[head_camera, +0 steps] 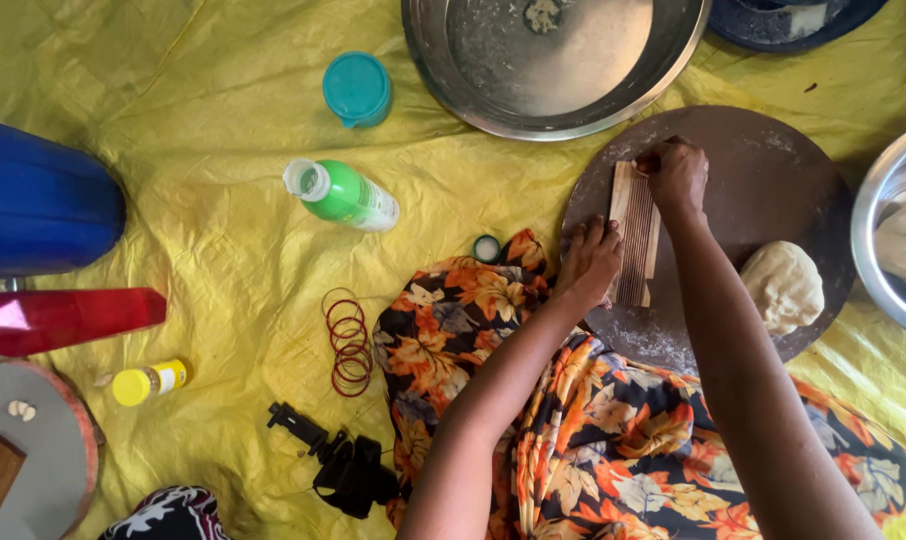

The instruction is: The person sits on a yellow tarp and repeatedly pinches off small pieces of dough from a larger lump. They roll each piece into a ball between their palms and place it on a wooden board. The person continues this process, accumulating a row of dough balls.

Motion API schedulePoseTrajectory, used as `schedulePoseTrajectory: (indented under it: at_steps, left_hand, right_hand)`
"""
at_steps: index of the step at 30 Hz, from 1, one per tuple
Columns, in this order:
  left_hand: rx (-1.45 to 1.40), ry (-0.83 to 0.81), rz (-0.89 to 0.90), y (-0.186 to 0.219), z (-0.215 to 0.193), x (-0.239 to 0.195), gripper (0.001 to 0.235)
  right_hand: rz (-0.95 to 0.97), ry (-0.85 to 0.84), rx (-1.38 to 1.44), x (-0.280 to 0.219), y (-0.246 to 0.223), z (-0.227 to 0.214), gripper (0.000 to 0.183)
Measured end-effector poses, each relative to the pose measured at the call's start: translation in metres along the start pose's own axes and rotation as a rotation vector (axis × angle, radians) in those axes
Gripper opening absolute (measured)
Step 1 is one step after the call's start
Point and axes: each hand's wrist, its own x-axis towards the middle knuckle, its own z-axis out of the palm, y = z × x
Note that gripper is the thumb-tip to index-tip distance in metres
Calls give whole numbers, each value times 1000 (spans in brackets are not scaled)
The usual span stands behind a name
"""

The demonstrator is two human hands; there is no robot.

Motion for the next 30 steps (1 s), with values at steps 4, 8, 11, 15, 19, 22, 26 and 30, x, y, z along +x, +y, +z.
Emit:
schedulePoseTrajectory:
  at_steps: [4,8,11,15,19,22,26,30]
  left_hand:
    - [-33,-102,-7,2,0,1,112]
    - [65,-105,-10,2,12,10,74]
    - [33,-148,5,2,21,10,51]
    - [-19,-109,0,2,24,9,53]
    - [-8,-101,-1,4,26,13,56]
    - [41,-113,-6,5,23,16,56]
    - [-8,-166,-4,4,9,12,85]
    - [-35,-83,-29,6,-4,4,104]
  right_hand:
    - [45,26,-23,2,-5,5,14]
    - [-245,64,-171,-22,-4,1,22]
    - [-265,52,-179,-47,1,-4,25]
    - [-99,-19,-78,-52,7,-13,17]
    - [196,-19,26,-40,8,-18,19]
    - [110,24,-37,-32,7,-21,32]
    - [-366,3,-245,-28,8,-19,23]
    - [-274,-58,-343,-27,13,-10,25]
